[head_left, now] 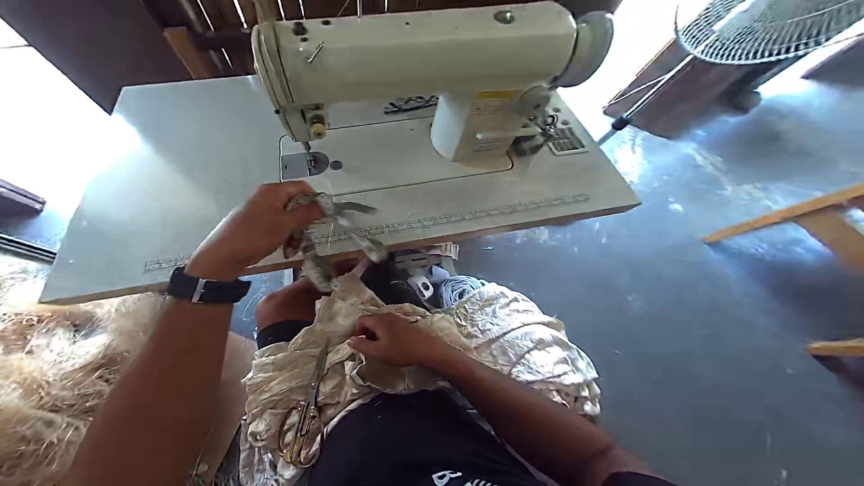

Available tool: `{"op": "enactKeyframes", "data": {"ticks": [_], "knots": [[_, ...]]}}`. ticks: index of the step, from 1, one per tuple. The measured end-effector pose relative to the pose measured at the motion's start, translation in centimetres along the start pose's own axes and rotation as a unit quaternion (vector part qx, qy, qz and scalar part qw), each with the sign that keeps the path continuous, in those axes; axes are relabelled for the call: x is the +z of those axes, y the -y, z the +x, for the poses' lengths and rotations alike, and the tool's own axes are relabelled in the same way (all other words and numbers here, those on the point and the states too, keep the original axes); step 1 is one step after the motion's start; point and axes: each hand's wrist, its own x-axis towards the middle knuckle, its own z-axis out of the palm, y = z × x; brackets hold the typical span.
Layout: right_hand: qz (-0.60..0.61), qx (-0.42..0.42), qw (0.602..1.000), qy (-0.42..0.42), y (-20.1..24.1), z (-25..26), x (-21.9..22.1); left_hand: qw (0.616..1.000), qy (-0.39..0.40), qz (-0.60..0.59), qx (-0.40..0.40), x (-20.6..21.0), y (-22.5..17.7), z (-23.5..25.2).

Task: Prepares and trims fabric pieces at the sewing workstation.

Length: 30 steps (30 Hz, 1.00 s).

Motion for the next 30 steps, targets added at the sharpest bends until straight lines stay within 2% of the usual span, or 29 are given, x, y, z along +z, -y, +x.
{"op": "enactKeyframes", "data": {"ticks": [3,5,8,10,12,14,19,20,21,22,23,24,26,28,30], "knots": [[0.001,-0.002,1.0,0.002,0.0,-0.2,0.0,0.994,0.069,-0.069,0.042,2.6,-3.7,2.8],[-0.002,-0.003,1.0,0.004,-0.1,-0.4,0.0,0.987,0.086,-0.122,0.052,4.4,-4.9,5.8],[0.001,-0.008,1.0,0.005,-0.2,-0.8,-0.1,0.973,-0.001,-0.228,0.041,7.4,-6.3,10.6],[0.002,-0.013,1.0,0.005,-0.3,-0.9,-0.1,0.944,-0.096,-0.309,0.067,9.2,-6.5,13.8],[0.006,-0.017,1.0,0.006,-0.3,-1.1,-0.1,0.912,-0.149,-0.373,0.079,10.6,-5.8,16.7],[0.008,-0.022,1.0,0.004,-0.6,-1.1,0.0,0.896,-0.16,-0.407,0.08,11.6,-4.8,18.8],[0.02,-0.025,0.999,0.013,-1.1,-0.7,-0.1,0.891,-0.155,-0.409,0.12,12.2,-4.3,21.3],[0.022,-0.028,0.999,0.014,-1.1,-0.7,-0.1,0.909,-0.135,-0.375,0.121,12.0,-4.2,21.5],[0.023,-0.031,0.999,0.015,-1.2,-0.6,-0.1,0.943,-0.1,-0.294,0.122,11.6,-3.9,21.5],[0.026,-0.034,0.999,0.018,-1.2,-0.6,-0.3,0.978,-0.067,-0.151,0.125,10.9,-3.8,21.3],[0.03,-0.036,0.999,0.021,-1.2,-0.7,-0.4,0.99,-0.046,0.018,0.129,10.3,-3.8,20.9],[0.037,-0.037,0.998,0.022,-1.3,-0.7,-0.5,0.979,-0.026,0.157,0.13,9.8,-3.9,20.4],[0.046,-0.037,0.998,0.025,-1.6,-0.8,-0.6,0.945,0.008,0.308,0.106,9.3,-3.5,19.2],[0.05,-0.04,0.997,0.033,-1.7,-0.7,-0.6,0.932,0.035,0.357,0.045,9.8,-3.3,17.2],[0.044,-0.048,0.997,0.038,-1.8,-0.5,-0.7,0.935,0.026,0.354,0.019,11.3,-3.1,15.5]]}}
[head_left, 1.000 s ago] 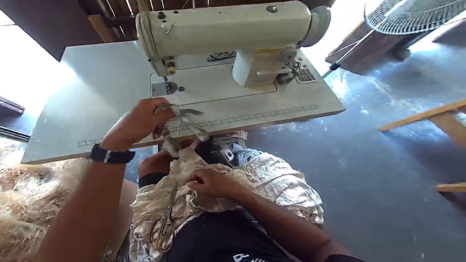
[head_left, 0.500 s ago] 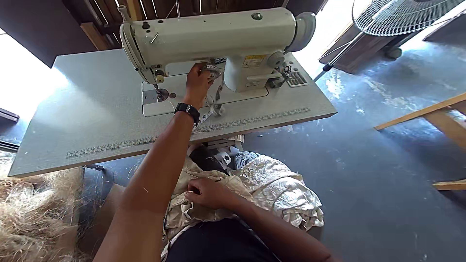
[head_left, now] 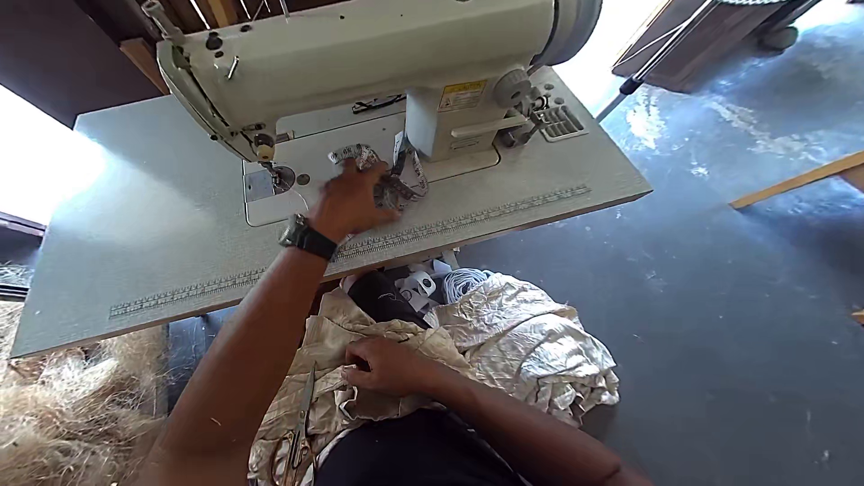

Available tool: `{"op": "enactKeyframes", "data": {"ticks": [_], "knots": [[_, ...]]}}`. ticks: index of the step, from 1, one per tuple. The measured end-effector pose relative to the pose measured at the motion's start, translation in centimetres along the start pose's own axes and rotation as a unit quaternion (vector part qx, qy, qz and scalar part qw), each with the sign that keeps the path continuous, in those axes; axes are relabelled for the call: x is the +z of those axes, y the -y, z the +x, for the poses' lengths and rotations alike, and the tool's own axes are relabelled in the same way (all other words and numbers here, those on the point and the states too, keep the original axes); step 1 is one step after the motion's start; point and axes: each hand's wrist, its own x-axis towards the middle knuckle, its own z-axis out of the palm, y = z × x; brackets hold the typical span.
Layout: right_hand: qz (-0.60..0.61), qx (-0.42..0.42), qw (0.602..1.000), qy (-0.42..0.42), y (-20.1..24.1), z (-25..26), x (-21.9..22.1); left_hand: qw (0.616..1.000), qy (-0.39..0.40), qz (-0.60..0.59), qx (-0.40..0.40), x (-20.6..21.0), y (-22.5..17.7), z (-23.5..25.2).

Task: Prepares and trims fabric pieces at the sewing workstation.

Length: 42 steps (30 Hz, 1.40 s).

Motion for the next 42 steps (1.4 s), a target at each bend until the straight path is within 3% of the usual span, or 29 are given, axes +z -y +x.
{"op": "enactKeyframes", "data": {"ticks": [5,12,17,20,23,26,31,34,36,39,42], "knots": [[-0.011,-0.007,1.0,0.012,0.3,0.4,-0.3,0.996,-0.077,-0.037,-0.017,2.5,-0.8,1.6],[-0.008,-0.001,1.0,0.002,0.4,-0.1,-0.4,0.97,-0.156,-0.14,-0.119,-0.6,-0.6,8.5],[-0.008,0.001,1.0,0.004,0.6,-0.1,-0.4,0.909,-0.072,-0.409,0.003,-0.4,-1.2,9.9],[-0.02,0.004,1.0,0.018,0.8,0.1,-0.3,0.924,-0.069,-0.375,-0.005,-0.8,-1.2,8.0],[-0.028,0.002,0.999,0.023,1.1,0.2,-0.2,0.955,-0.083,-0.285,-0.021,-2.3,-0.2,4.7],[-0.03,0.01,0.999,0.02,1.7,0.0,-0.3,0.967,-0.078,-0.243,0.014,-3.8,1.8,-0.7],[-0.017,0.004,1.0,0.004,2.6,-0.7,-1.3,0.961,-0.019,-0.272,0.047,-3.2,6.4,-15.8],[-0.02,0.0,1.0,0.009,2.6,-0.5,-1.5,0.96,0.039,-0.277,-0.015,0.3,8.2,-26.4],[-0.032,-0.025,0.999,-0.009,2.7,-0.2,-1.5,0.969,0.083,-0.221,-0.069,3.9,9.1,-31.6],[-0.071,-0.065,0.994,-0.05,3.6,0.4,-1.7,0.957,0.113,-0.206,-0.17,9.6,9.3,-36.0],[-0.153,-0.121,0.977,-0.091,5.1,0.9,-1.8,0.945,0.044,-0.228,-0.23,14.2,8.0,-37.3]]}}
